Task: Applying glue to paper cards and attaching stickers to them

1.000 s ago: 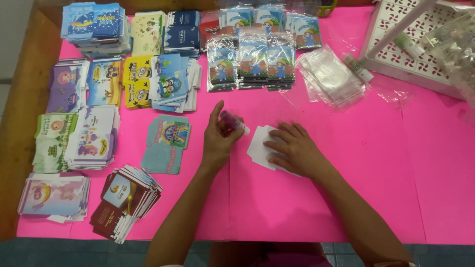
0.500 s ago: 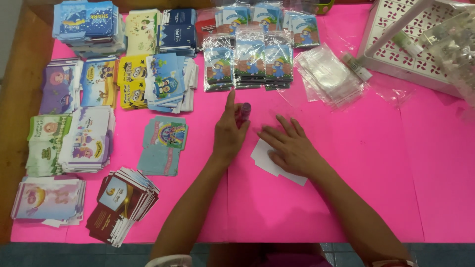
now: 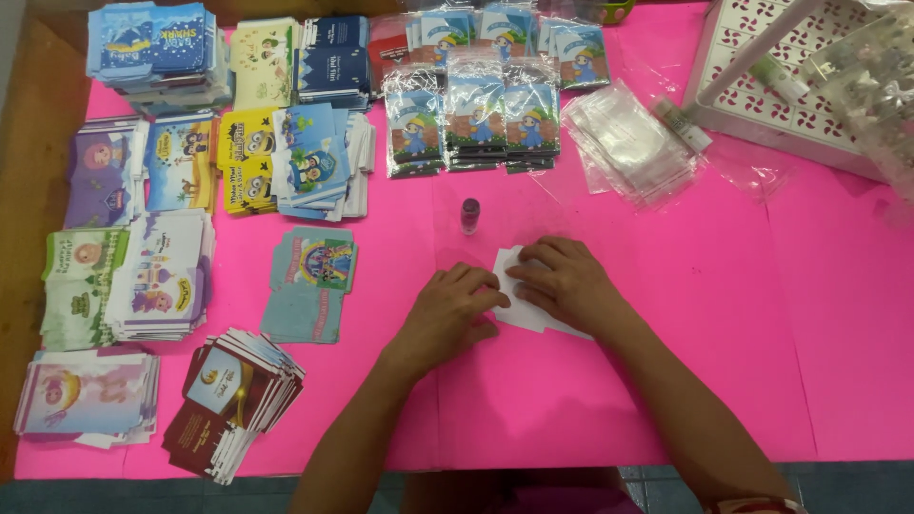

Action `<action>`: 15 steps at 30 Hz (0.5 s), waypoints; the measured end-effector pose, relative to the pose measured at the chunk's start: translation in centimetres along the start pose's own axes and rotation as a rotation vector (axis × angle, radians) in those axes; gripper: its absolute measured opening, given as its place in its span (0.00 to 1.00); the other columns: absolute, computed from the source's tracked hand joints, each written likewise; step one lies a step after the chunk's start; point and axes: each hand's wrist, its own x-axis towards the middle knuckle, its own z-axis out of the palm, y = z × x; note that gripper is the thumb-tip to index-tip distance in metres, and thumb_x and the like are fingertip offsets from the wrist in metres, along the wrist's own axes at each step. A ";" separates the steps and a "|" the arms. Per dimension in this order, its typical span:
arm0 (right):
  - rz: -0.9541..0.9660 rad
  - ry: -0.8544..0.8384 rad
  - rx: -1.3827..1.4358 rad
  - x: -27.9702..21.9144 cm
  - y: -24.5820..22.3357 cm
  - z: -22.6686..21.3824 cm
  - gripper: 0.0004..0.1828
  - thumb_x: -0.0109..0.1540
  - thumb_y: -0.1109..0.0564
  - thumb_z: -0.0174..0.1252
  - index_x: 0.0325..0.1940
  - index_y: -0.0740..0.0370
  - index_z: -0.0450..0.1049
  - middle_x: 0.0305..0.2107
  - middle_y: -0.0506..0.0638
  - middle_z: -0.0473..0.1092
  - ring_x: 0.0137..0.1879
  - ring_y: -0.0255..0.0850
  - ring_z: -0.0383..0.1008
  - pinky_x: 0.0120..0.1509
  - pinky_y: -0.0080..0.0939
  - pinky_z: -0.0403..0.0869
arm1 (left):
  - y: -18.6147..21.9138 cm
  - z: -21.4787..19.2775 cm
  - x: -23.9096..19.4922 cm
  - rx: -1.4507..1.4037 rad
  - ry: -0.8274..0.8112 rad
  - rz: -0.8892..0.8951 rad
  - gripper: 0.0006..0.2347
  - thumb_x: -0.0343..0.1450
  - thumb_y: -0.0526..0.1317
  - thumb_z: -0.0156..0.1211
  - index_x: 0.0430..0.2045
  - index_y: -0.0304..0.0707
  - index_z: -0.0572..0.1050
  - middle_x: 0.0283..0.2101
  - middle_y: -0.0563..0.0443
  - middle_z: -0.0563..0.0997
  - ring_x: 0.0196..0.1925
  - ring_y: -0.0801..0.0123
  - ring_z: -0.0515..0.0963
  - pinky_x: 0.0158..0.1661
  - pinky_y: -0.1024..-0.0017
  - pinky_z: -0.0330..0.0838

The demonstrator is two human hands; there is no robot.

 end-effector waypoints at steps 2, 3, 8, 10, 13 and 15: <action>-0.020 0.014 0.001 0.3 -0.1 -0.3 0.15 0.60 0.42 0.65 0.50 0.40 0.80 0.51 0.40 0.72 0.67 0.47 0.68 0.68 0.53 0.66 | -0.5 1.1 0.1 -0.001 0.027 0.061 0.11 0.63 0.43 0.72 0.36 0.49 0.80 0.46 0.56 0.79 0.54 0.62 0.76 0.48 0.61 0.72; -0.040 0.030 -0.001 0.4 -0.1 -0.5 0.15 0.59 0.42 0.66 0.50 0.39 0.80 0.52 0.40 0.73 0.69 0.49 0.66 0.69 0.54 0.65 | -0.7 1.7 0.2 -0.001 0.056 0.125 0.09 0.65 0.44 0.71 0.35 0.48 0.80 0.45 0.57 0.81 0.56 0.65 0.77 0.50 0.62 0.71; -0.038 0.060 0.032 0.5 -0.2 -0.3 0.17 0.60 0.41 0.65 0.52 0.42 0.79 0.56 0.42 0.72 0.73 0.51 0.64 0.71 0.55 0.64 | -1.4 4.8 0.2 0.127 0.236 0.273 0.04 0.72 0.41 0.62 0.27 0.47 0.78 0.34 0.57 0.82 0.47 0.69 0.81 0.46 0.67 0.72; -0.029 0.052 0.051 0.7 -0.5 -0.6 0.20 0.59 0.43 0.66 0.55 0.43 0.78 0.60 0.46 0.71 0.73 0.54 0.63 0.71 0.57 0.64 | -1.3 4.5 0.2 0.145 0.264 0.299 0.07 0.74 0.40 0.61 0.24 0.45 0.77 0.31 0.55 0.82 0.43 0.67 0.82 0.44 0.67 0.73; 0.019 0.032 0.037 1.0 -0.8 -1.1 0.28 0.59 0.43 0.66 0.63 0.46 0.73 0.64 0.50 0.68 0.74 0.57 0.61 0.71 0.59 0.64 | -0.6 3.4 0.5 0.147 0.251 0.325 0.07 0.74 0.37 0.58 0.25 0.44 0.77 0.29 0.53 0.81 0.42 0.66 0.82 0.42 0.66 0.73; 0.005 0.007 0.040 0.9 -0.7 -1.2 0.24 0.61 0.43 0.64 0.60 0.46 0.75 0.62 0.51 0.69 0.73 0.59 0.62 0.71 0.61 0.63 | 0.0 2.6 0.7 0.170 0.242 0.326 0.06 0.74 0.35 0.58 0.26 0.43 0.78 0.27 0.52 0.80 0.40 0.66 0.82 0.43 0.66 0.73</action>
